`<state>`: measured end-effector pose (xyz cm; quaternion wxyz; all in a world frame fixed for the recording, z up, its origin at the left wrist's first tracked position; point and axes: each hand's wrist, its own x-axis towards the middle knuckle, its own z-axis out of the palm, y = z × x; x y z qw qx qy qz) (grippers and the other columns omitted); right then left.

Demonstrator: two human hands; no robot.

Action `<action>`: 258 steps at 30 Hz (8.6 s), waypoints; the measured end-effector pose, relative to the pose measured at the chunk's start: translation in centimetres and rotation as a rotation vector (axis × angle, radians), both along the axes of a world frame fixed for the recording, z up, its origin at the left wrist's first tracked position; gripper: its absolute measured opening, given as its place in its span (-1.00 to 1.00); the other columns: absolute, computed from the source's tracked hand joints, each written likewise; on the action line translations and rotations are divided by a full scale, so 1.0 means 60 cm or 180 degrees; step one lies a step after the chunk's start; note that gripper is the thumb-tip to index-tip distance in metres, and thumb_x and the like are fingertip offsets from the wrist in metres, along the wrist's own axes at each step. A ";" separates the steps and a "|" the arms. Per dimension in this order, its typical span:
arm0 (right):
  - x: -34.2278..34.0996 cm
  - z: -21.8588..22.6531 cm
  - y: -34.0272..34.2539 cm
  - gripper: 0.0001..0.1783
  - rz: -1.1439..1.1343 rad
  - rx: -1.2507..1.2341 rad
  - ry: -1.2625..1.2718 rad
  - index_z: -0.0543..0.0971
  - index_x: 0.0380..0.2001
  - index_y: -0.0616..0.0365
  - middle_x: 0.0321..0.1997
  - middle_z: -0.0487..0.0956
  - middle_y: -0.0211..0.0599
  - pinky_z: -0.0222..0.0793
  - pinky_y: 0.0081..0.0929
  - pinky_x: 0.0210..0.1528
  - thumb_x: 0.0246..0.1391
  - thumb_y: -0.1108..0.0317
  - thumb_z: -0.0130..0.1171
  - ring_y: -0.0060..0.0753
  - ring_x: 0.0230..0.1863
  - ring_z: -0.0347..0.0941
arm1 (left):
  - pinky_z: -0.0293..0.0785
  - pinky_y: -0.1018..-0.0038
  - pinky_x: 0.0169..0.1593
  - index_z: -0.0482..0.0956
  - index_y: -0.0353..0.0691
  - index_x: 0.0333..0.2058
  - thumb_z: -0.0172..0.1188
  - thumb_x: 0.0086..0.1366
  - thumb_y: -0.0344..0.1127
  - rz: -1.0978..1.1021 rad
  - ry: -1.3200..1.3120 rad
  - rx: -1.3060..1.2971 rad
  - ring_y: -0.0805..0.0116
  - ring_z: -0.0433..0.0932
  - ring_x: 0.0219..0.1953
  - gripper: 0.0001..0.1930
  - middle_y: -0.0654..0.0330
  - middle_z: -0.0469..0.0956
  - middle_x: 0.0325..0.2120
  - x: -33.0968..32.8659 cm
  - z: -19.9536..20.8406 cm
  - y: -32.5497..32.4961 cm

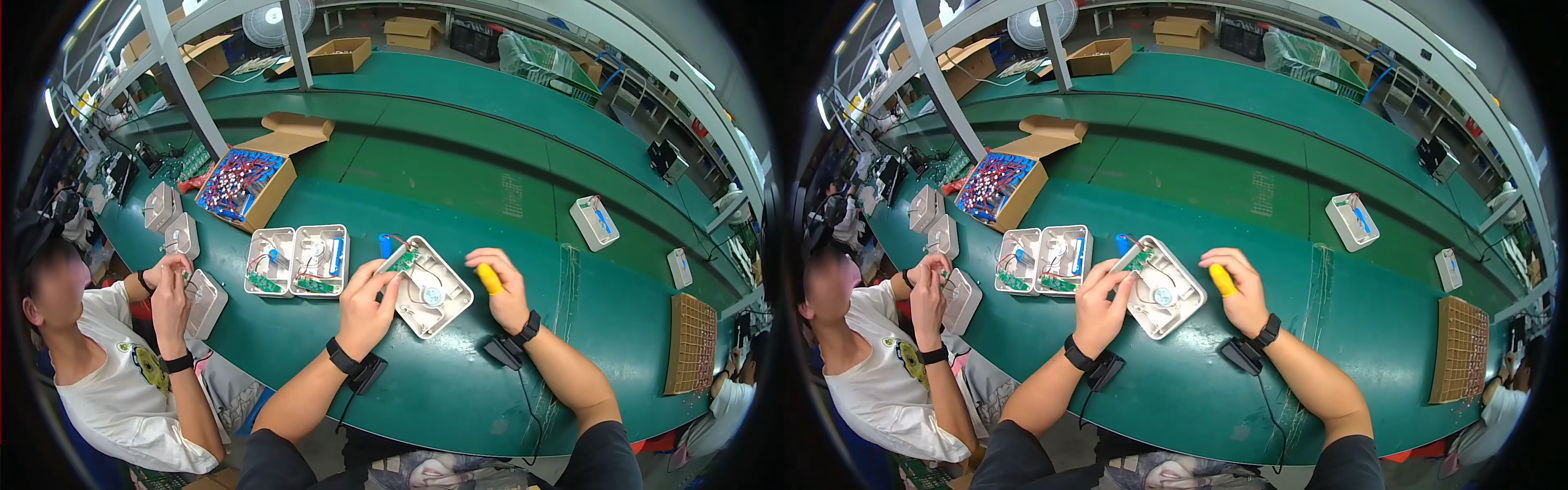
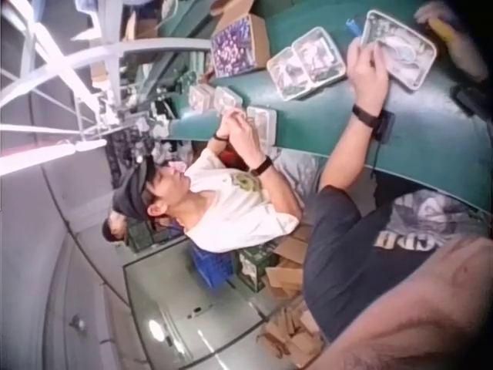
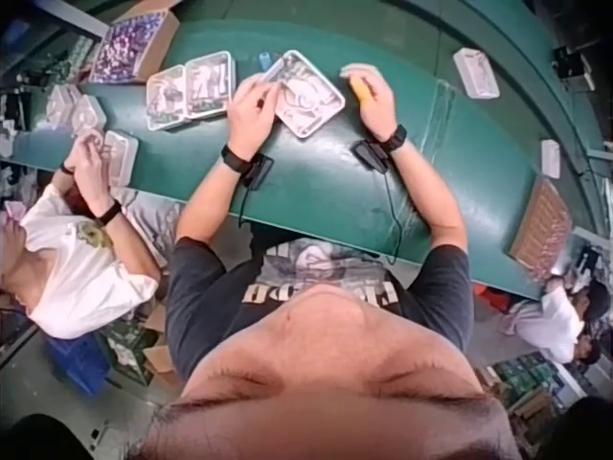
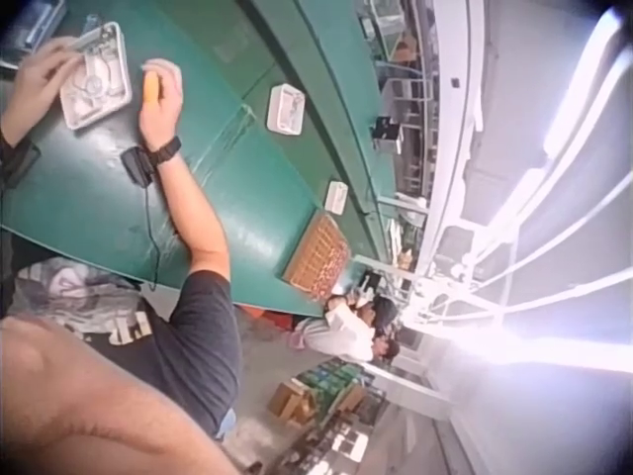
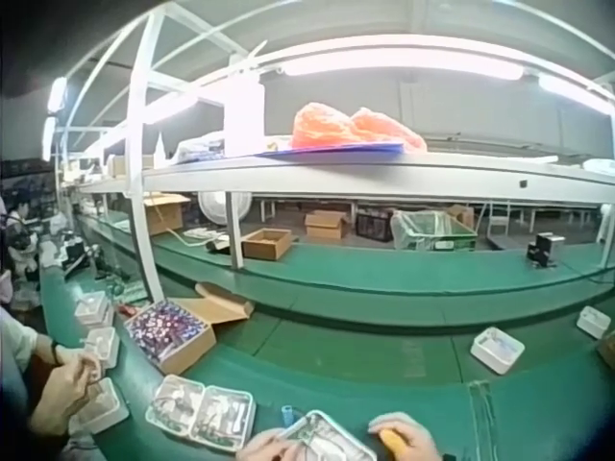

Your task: Assembling and inspecting electronic components and PCBs on a production line.

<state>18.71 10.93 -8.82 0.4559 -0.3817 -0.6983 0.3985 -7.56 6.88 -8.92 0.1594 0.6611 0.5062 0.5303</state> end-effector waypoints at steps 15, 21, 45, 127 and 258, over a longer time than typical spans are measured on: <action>-0.026 0.026 -0.040 -0.63 0.0410 0.0735 -0.1179 0.71 0.06 0.07 0.38 0.47 -0.01 0.26 -0.03 0.44 0.17 0.32 0.38 0.13 0.43 0.31 | 0.64 0.28 -0.12 0.76 -0.35 -0.23 0.39 0.28 -0.45 -0.0316 0.0607 0.0004 0.04 0.71 -0.18 -0.88 -0.02 0.69 -0.11 -0.006 -0.008 -0.005; 0.018 0.024 0.019 -0.64 0.0796 -0.0051 -0.0450 0.72 0.08 -0.01 0.47 0.42 -0.15 0.25 -0.03 0.45 0.21 0.46 0.29 0.13 0.52 0.24 | 0.65 0.27 -0.09 0.77 -0.32 -0.29 0.41 0.25 -0.44 -0.1529 0.1056 0.0050 0.05 0.72 -0.19 -0.91 0.03 0.72 -0.12 -0.019 -0.003 -0.008; 0.026 0.077 0.018 -0.52 0.0811 -0.0633 -0.1450 0.64 0.08 0.19 -0.19 0.66 -0.25 0.52 -0.40 -0.18 0.12 0.27 0.46 -0.34 -0.26 0.57 | 0.65 0.32 -0.14 0.78 -0.31 -0.29 0.43 0.25 -0.35 -0.0933 0.0703 -0.0389 0.07 0.73 -0.20 -0.85 -0.03 0.72 -0.10 -0.038 -0.020 0.020; -0.048 0.059 -0.070 -0.56 0.0565 0.1778 -0.2705 0.71 -0.02 0.03 0.43 0.37 -0.03 0.12 0.31 0.48 0.06 0.08 0.46 0.27 0.55 0.11 | 0.52 0.17 0.06 0.65 -0.27 -0.16 0.33 0.17 -0.53 -0.0284 0.0671 0.0025 0.03 0.60 -0.16 -0.77 0.06 0.53 -0.10 0.004 -0.003 0.004; 0.018 -0.002 0.019 -0.64 0.1057 -0.1353 -0.0155 0.61 0.17 0.29 -0.04 0.71 -0.43 0.52 -0.49 0.16 0.35 0.48 0.27 -0.56 0.02 0.59 | 0.56 0.31 -0.23 0.75 -0.34 -0.31 0.44 0.22 -0.49 -0.0016 0.0087 0.0066 0.11 0.66 -0.24 -0.92 -0.02 0.71 -0.20 -0.002 -0.014 0.014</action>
